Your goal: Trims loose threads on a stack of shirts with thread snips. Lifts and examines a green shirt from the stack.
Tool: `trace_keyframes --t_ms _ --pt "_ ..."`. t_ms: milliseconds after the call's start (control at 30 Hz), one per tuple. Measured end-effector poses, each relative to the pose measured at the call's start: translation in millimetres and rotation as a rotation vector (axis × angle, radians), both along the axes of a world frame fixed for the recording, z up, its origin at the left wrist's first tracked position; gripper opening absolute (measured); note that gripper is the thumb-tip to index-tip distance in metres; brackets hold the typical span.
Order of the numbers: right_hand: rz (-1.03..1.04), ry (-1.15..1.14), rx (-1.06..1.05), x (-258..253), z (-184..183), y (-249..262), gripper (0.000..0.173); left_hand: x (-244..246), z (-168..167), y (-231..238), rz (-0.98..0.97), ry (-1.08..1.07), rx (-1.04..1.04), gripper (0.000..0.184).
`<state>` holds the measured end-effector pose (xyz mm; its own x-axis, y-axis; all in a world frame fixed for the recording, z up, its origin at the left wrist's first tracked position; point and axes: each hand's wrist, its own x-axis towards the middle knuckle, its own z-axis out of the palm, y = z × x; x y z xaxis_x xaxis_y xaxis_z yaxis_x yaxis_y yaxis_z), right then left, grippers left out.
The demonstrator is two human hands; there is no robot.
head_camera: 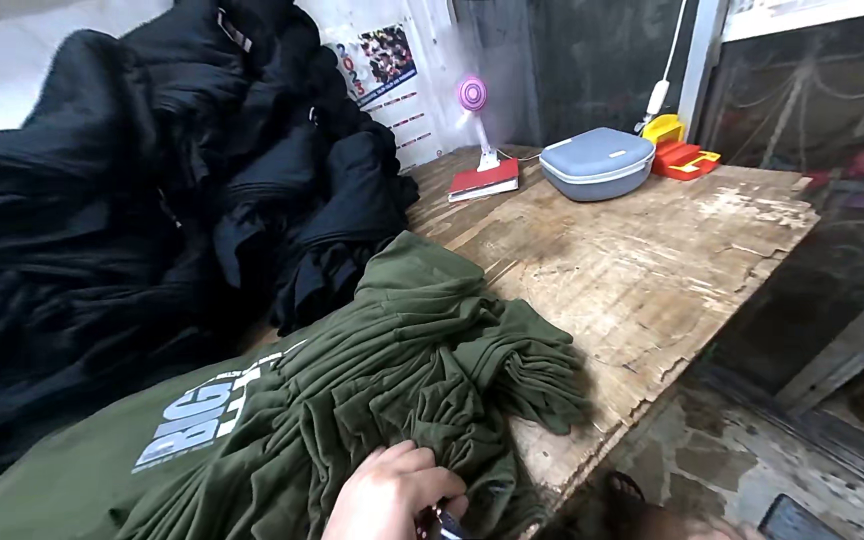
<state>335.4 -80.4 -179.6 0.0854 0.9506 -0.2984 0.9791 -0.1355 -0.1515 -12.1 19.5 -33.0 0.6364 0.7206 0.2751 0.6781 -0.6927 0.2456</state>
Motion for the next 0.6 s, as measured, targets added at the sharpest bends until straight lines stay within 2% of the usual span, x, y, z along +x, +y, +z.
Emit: trace_keyframes --t_ms 100,200,267,333,367,433,467,500,533,567,600 --pt "0.064 0.219 0.177 -23.1 45.2 1.4 0.025 -7.0 4.9 3.6 -0.028 -0.073 -0.075 0.017" --pt "0.042 0.442 0.687 -75.0 89.9 6.2 0.032 -8.5 7.0 5.7 -0.032 -0.095 -0.112 0.015" --pt "0.03 0.497 0.922 -112.5 106.6 15.8 0.037 -8.8 8.2 5.4 -0.033 -0.096 -0.121 0.013" --pt "0.033 0.617 0.961 -141.8 108.9 29.7 0.04 -8.5 8.7 5.3 -0.027 -0.105 -0.123 0.013" --pt "0.037 0.754 0.936 -151.9 105.4 38.6 0.032 -8.3 8.9 5.1 -0.022 -0.112 -0.126 0.013" --pt "0.032 1.24 0.829 -158.6 98.0 60.0 0.014 -9.1 10.1 5.5 -0.003 -0.13 -0.157 0.014" --pt "-0.007 1.469 0.784 -156.4 97.3 70.0 0.015 -9.6 11.5 6.8 0.014 -0.144 -0.187 0.014" --pt "-0.046 1.595 0.765 -150.9 98.5 77.8 0.016 -9.7 12.4 8.4 0.036 -0.166 -0.215 0.014" --pt "-0.062 1.6 0.786 -144.6 99.3 82.8 0.016 -9.4 12.8 9.4 0.063 -0.19 -0.239 0.014" --pt "-0.046 1.479 0.848 -139.5 99.1 83.1 0.018 -9.1 12.8 9.2 0.091 -0.206 -0.258 0.014" --pt "-0.009 1.295 0.908 -136.3 99.7 79.5 0.032 -8.9 13.2 9.3 0.106 -0.217 -0.271 0.013"
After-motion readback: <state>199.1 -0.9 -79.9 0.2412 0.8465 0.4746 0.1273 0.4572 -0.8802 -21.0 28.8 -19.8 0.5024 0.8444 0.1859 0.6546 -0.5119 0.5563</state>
